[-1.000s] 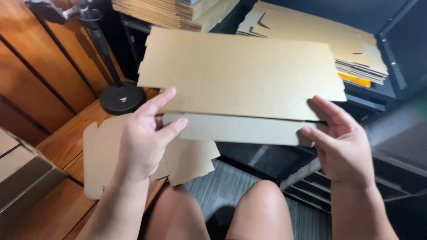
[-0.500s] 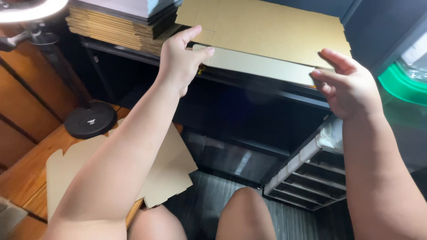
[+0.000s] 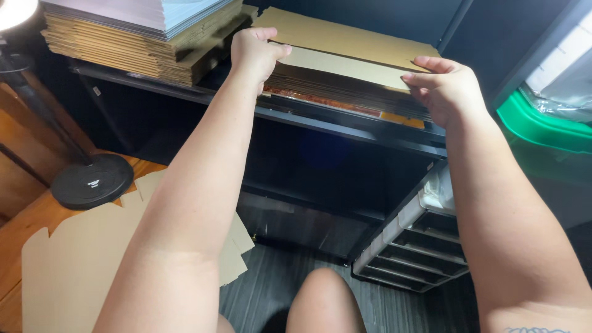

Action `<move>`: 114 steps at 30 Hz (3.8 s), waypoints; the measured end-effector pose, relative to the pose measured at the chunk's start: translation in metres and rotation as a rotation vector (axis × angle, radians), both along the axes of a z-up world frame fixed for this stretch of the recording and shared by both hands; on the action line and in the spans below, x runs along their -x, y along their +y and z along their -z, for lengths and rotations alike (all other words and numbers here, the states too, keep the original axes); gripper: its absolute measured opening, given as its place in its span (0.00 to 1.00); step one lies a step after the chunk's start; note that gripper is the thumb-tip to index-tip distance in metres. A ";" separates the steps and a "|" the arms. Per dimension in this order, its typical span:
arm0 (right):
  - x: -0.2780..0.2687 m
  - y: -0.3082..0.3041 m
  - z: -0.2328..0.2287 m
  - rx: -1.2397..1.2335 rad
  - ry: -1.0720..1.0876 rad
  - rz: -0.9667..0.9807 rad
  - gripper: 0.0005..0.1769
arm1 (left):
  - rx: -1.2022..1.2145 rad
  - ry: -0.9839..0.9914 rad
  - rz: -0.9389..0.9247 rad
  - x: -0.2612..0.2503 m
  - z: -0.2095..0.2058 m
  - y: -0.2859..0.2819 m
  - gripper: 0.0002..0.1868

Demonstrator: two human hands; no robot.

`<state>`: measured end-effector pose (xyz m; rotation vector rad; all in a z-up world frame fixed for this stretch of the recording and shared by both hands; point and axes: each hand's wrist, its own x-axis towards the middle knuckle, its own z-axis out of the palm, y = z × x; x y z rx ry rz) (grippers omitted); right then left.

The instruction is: The person sits on a wooden bench and repeatedly picks up flat cardboard pieces from a stack on their lap, aligns them, and places them onto a shelf. The hands handle the cardboard pieces one at a time or in small groups, moving them between the lap and the shelf.

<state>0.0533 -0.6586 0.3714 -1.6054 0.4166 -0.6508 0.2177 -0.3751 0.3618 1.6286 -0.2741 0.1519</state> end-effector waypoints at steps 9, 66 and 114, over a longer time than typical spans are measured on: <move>-0.025 -0.024 0.013 0.057 0.033 0.001 0.28 | -0.200 -0.066 -0.046 -0.030 0.016 -0.017 0.29; 0.030 0.055 0.062 0.664 -0.518 0.088 0.09 | -0.217 -0.639 -0.229 0.116 0.071 0.113 0.17; 0.011 0.275 0.418 -0.078 0.344 -0.266 0.20 | -0.518 0.526 -0.895 0.267 0.368 0.424 0.35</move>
